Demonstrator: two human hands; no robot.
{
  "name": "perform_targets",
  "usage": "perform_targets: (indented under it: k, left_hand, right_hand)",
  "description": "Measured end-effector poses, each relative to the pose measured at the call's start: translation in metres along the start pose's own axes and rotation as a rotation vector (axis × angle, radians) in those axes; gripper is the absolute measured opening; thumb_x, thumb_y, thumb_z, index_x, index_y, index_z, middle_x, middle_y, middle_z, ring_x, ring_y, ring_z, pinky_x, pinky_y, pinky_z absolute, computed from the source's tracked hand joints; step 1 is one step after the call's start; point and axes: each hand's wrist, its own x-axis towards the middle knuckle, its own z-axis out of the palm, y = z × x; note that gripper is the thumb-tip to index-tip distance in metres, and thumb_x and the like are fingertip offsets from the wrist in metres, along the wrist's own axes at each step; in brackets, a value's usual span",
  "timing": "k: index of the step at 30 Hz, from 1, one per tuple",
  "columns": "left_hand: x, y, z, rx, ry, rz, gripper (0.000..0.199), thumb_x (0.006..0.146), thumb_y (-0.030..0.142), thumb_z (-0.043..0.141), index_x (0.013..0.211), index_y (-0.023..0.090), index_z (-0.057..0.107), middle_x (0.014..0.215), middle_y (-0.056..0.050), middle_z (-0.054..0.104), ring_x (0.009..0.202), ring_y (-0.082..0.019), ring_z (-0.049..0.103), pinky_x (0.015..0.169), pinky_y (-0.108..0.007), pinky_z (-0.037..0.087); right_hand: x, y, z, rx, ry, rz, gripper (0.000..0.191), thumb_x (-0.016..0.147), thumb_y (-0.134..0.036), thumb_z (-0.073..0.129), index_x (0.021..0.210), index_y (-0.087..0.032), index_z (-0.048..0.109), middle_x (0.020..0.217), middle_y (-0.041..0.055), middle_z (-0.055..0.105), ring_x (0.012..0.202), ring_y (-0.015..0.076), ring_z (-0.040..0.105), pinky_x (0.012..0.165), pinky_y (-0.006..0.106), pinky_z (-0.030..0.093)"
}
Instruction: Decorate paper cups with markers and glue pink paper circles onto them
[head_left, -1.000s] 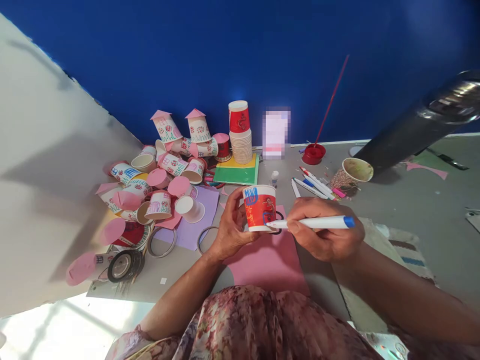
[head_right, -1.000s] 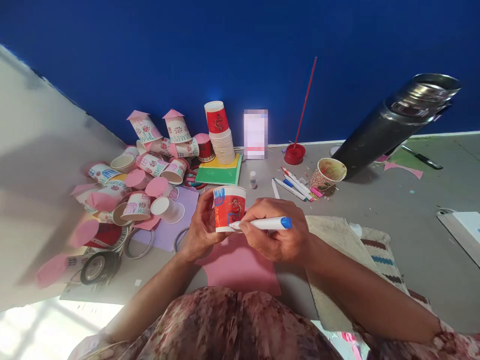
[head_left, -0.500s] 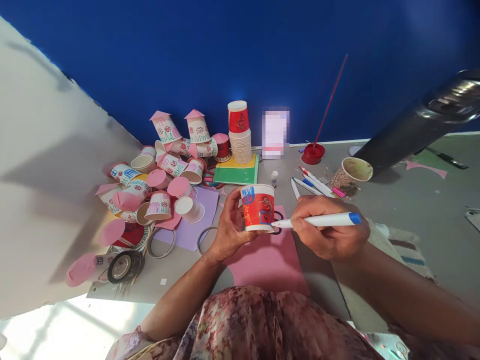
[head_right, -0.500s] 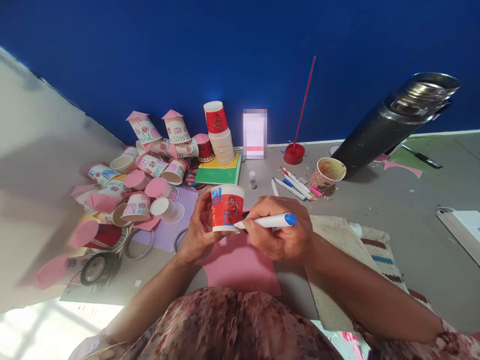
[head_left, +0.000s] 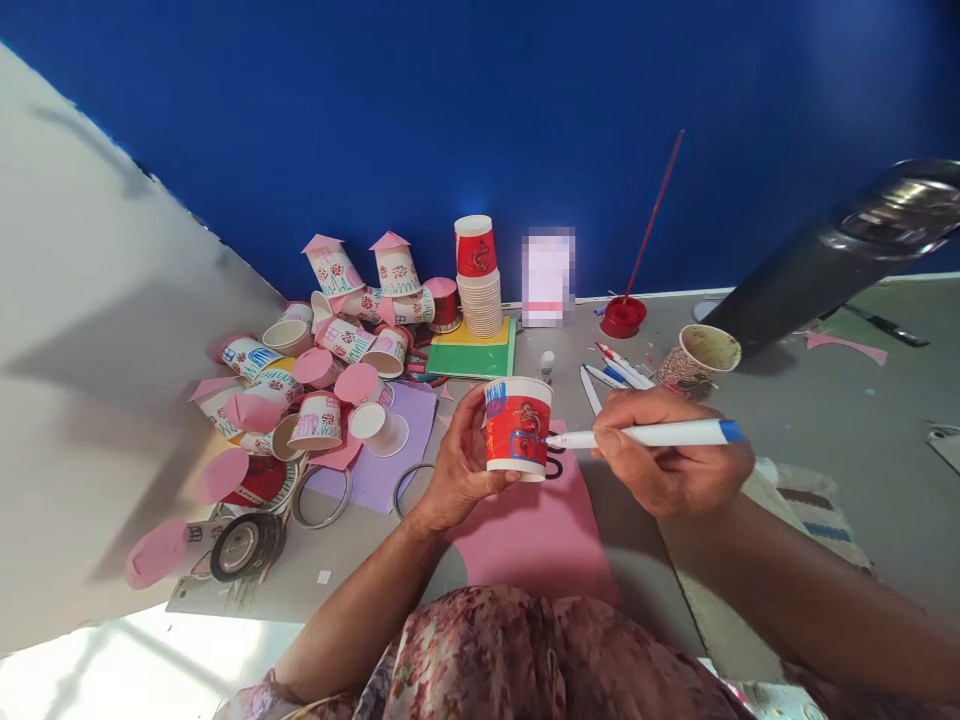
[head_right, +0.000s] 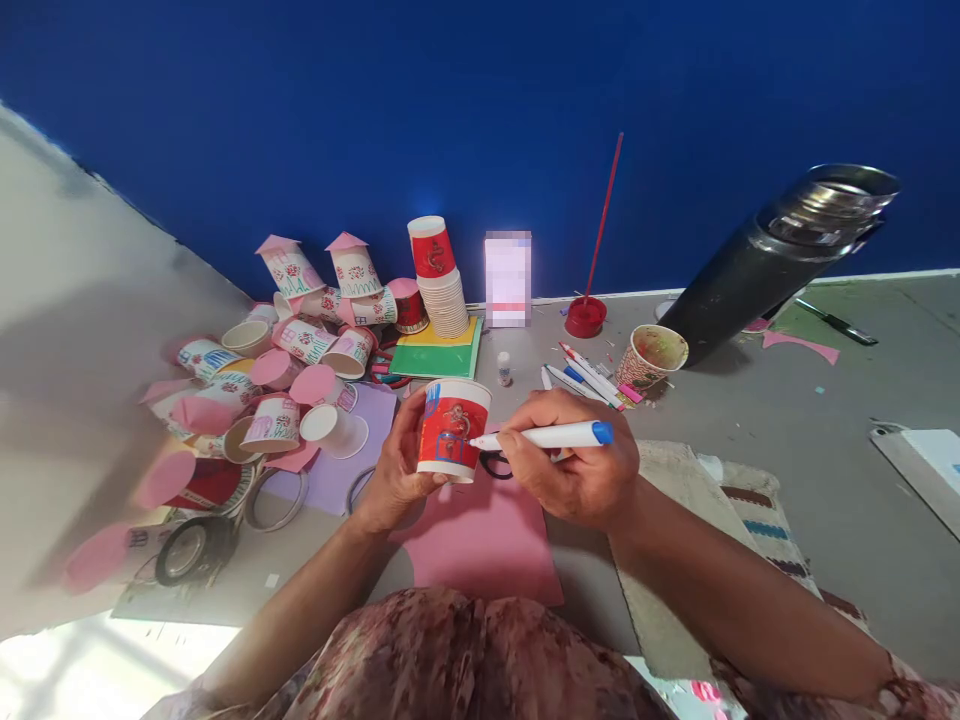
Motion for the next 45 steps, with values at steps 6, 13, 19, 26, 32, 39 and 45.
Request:
perform_targets:
  k: [6,13,19,26,32,39,45]
  left_hand:
    - [-0.0008,-0.0009,0.0011,-0.017,-0.005,-0.028,0.099,0.058,0.047,0.098,0.144,0.028,0.052,0.146,-0.014,0.059,0.131,-0.035,0.061,0.106,-0.046,0.054]
    - [-0.0005,-0.0008,0.0024,0.007,0.003,-0.012,0.098,0.057,0.048,0.099,0.142,0.028,0.054,0.145,-0.014,0.06,0.132,-0.036,0.06,0.108,-0.049,0.052]
    - [-0.0014,-0.0006,0.0013,0.0,-0.014,-0.018,0.096,0.059,0.047,0.098,0.142,0.03,0.054,0.144,-0.013,0.061,0.128,-0.035,0.062,0.105,-0.047,0.054]
    - [0.001,0.0045,0.0059,0.056,-0.047,-0.004,0.093,0.059,0.041,0.098,0.14,0.028,0.054,0.144,-0.012,0.06,0.131,-0.033,0.06,0.111,-0.047,0.05]
    - [-0.0002,0.0012,0.003,0.002,-0.045,-0.021,0.095,0.058,0.045,0.098,0.142,0.03,0.054,0.144,-0.011,0.06,0.132,-0.033,0.059,0.11,-0.046,0.05]
    - [-0.0011,0.0004,0.0021,0.0,-0.025,-0.027,0.096,0.058,0.043,0.098,0.142,0.03,0.055,0.147,-0.011,0.058,0.137,-0.034,0.055,0.112,-0.047,0.049]
    - [0.0002,0.0012,0.0048,0.021,-0.045,-0.013,0.094,0.057,0.044,0.098,0.14,0.029,0.057,0.142,-0.012,0.062,0.133,-0.034,0.058,0.113,-0.046,0.048]
  right_hand:
    - [0.0013,-0.0022,0.0003,0.023,-0.017,-0.005,0.009,0.087,-0.014,0.068,0.085,-0.022,0.068,0.063,-0.0021,0.063,0.047,0.0123,0.047,0.047,0.03,0.035]
    - [0.001,-0.0005,0.002,0.008,-0.016,-0.039,0.011,0.086,-0.012,0.068,0.09,-0.023,0.068,0.068,-0.0014,0.068,0.051,0.0135,0.053,0.05,0.031,0.04]
    - [0.0046,-0.0041,0.0009,-0.021,-0.026,-0.017,0.009,0.087,-0.015,0.068,0.084,-0.023,0.068,0.062,-0.0012,0.065,0.048,0.0142,0.055,0.047,0.03,0.04]
    - [0.005,-0.0059,0.0023,-0.027,-0.036,-0.019,0.01,0.089,-0.015,0.065,0.084,-0.023,0.067,0.061,-0.001,0.065,0.047,0.014,0.054,0.045,0.029,0.038]
    - [0.006,-0.0067,0.0003,-0.024,-0.01,-0.015,0.01,0.089,-0.015,0.065,0.083,-0.023,0.068,0.065,-0.001,0.068,0.048,0.0128,0.054,0.047,0.03,0.039]
    - [0.0046,-0.0036,0.0005,0.017,-0.034,-0.033,0.012,0.088,-0.011,0.066,0.088,-0.023,0.067,0.065,-0.0025,0.065,0.049,0.0123,0.052,0.048,0.03,0.038]
    - [0.0032,-0.0044,0.0024,0.016,-0.037,0.004,0.009,0.091,-0.018,0.066,0.085,-0.024,0.068,0.062,-0.0017,0.063,0.049,0.0144,0.055,0.047,0.03,0.039]
